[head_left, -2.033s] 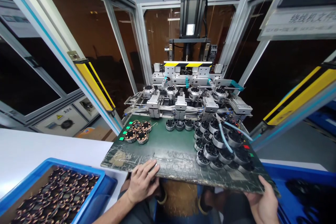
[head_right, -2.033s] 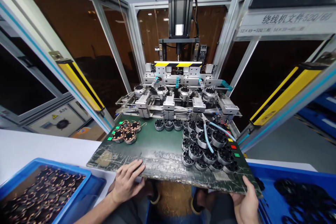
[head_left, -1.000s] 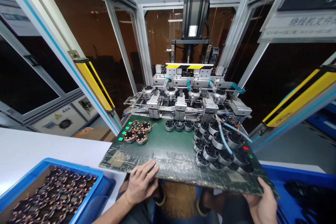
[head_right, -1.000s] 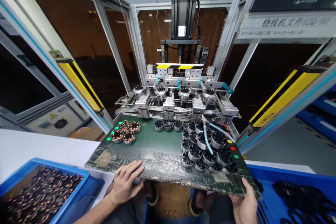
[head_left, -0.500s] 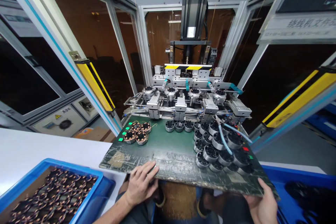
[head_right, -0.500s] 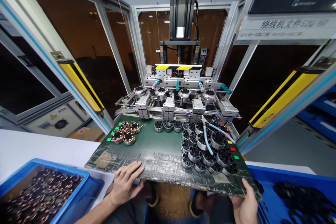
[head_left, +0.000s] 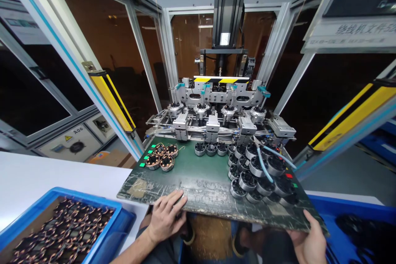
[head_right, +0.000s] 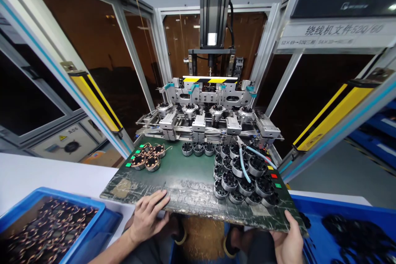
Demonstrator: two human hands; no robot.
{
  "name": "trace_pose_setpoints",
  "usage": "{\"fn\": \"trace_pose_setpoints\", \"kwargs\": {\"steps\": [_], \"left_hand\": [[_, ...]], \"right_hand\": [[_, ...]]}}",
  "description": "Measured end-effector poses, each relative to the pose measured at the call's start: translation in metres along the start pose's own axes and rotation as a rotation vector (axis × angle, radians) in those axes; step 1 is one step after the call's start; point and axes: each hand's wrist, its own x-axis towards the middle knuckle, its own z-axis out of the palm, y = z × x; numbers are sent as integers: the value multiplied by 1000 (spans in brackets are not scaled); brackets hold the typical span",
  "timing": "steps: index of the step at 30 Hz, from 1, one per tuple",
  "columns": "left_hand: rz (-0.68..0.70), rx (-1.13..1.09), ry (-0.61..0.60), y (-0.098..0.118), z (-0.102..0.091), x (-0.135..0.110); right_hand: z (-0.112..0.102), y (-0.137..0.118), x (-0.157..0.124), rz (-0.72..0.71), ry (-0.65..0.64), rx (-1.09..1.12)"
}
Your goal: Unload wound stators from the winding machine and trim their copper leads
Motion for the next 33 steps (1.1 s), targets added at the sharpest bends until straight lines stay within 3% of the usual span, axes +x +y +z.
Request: {"fn": "trace_pose_setpoints", "kwargs": {"steps": [33], "left_hand": [[0,-12,7,0,2,-2]], "right_hand": [[-4,1,5,4,10,6]]}}
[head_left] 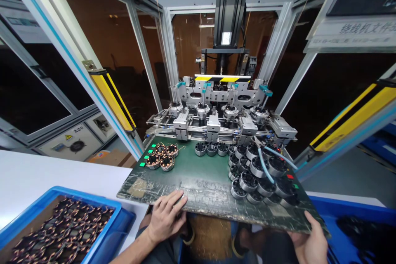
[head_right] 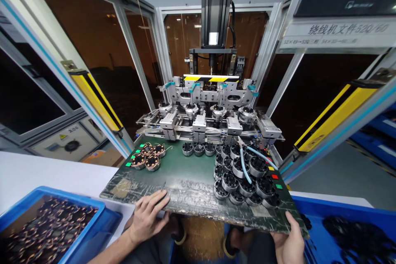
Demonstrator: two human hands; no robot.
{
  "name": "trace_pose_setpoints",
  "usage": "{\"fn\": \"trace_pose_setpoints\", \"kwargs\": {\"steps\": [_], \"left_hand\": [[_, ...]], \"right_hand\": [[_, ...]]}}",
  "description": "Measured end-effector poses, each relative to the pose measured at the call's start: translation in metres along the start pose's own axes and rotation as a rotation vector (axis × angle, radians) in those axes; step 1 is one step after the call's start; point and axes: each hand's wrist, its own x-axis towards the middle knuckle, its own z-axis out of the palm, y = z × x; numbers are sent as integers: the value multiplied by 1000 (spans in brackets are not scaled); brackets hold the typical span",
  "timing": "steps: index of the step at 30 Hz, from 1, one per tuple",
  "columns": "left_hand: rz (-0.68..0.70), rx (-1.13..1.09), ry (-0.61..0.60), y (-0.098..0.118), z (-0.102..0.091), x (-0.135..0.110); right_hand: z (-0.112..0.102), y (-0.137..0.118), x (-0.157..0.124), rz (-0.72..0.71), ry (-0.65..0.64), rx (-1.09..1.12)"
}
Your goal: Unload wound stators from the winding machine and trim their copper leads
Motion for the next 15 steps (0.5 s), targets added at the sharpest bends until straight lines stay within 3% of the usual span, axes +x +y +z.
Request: {"fn": "trace_pose_setpoints", "kwargs": {"steps": [15], "left_hand": [[5,7,7,1,-1,3]], "right_hand": [[-1,1,0,-20,-24,-36]]}}
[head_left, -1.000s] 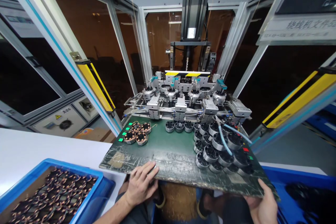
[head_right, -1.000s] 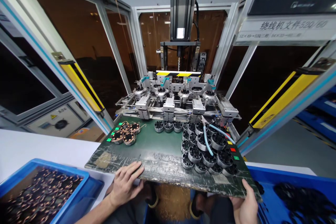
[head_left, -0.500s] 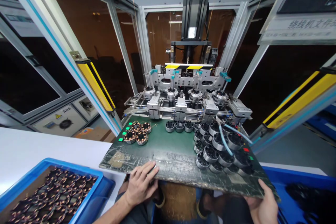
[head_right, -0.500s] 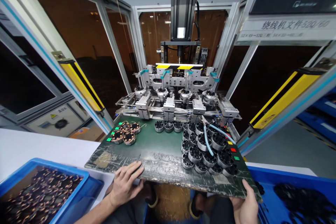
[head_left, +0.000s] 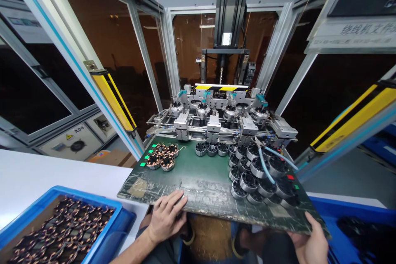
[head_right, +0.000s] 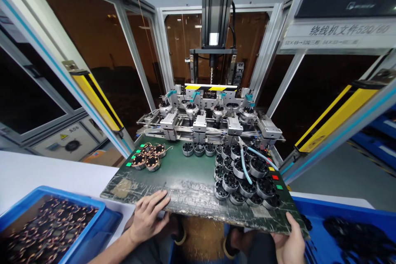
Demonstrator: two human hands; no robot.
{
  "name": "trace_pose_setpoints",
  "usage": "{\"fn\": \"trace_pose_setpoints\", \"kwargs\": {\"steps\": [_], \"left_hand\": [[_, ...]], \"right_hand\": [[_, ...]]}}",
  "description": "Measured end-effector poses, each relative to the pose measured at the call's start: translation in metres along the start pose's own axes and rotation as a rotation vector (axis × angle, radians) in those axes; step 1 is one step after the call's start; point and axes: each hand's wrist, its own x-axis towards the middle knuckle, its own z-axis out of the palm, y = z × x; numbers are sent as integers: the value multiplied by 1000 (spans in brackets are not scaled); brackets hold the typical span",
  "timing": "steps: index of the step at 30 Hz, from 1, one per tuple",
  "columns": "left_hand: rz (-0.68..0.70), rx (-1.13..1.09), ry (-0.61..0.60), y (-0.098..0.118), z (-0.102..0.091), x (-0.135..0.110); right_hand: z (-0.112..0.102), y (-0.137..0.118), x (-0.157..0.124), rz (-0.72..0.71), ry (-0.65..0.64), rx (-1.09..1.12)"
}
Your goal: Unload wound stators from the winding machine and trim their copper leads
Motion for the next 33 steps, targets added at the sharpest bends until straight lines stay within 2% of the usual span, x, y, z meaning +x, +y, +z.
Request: {"fn": "trace_pose_setpoints", "kwargs": {"steps": [33], "left_hand": [[-4,-21,-5,-2,2,-5]], "right_hand": [[1,0,0,31,0,38]]}}
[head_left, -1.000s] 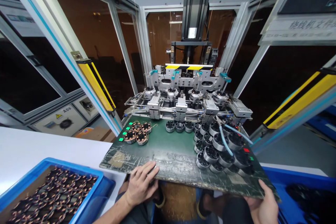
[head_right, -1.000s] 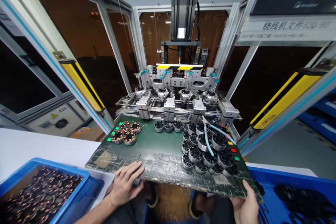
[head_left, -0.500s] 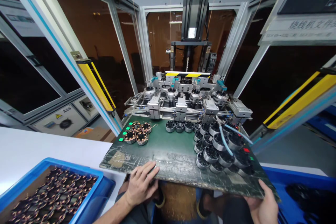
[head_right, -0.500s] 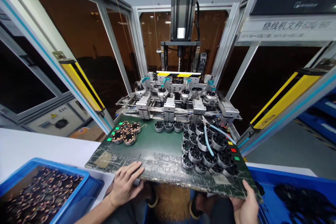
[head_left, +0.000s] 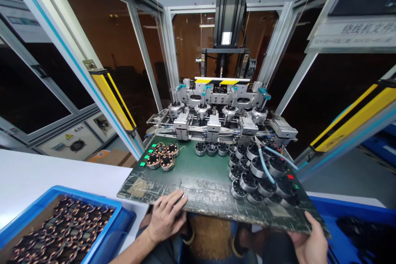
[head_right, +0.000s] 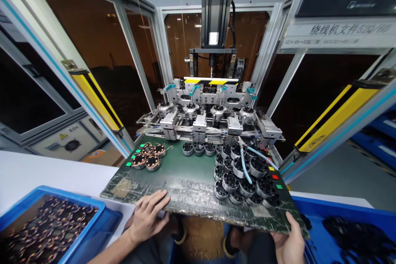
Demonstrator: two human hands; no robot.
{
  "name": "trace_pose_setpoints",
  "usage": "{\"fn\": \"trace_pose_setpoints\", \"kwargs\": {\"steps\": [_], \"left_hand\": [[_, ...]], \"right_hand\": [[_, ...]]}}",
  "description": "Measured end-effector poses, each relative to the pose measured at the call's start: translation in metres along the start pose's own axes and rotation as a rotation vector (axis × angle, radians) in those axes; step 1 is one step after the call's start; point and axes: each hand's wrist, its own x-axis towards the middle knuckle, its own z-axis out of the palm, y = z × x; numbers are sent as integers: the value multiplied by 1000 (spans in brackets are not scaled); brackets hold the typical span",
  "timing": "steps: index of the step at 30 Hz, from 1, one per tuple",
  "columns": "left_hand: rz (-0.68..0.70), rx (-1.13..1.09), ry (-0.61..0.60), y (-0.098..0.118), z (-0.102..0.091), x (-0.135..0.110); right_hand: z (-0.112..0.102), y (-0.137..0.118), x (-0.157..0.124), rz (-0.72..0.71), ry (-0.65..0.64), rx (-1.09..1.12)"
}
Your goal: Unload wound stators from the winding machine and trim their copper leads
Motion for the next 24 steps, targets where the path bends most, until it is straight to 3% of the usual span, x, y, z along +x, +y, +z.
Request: {"fn": "trace_pose_setpoints", "kwargs": {"steps": [24], "left_hand": [[-8,7,-4,2,-2,4]], "right_hand": [[0,-1,0,-15,16,-22]]}}
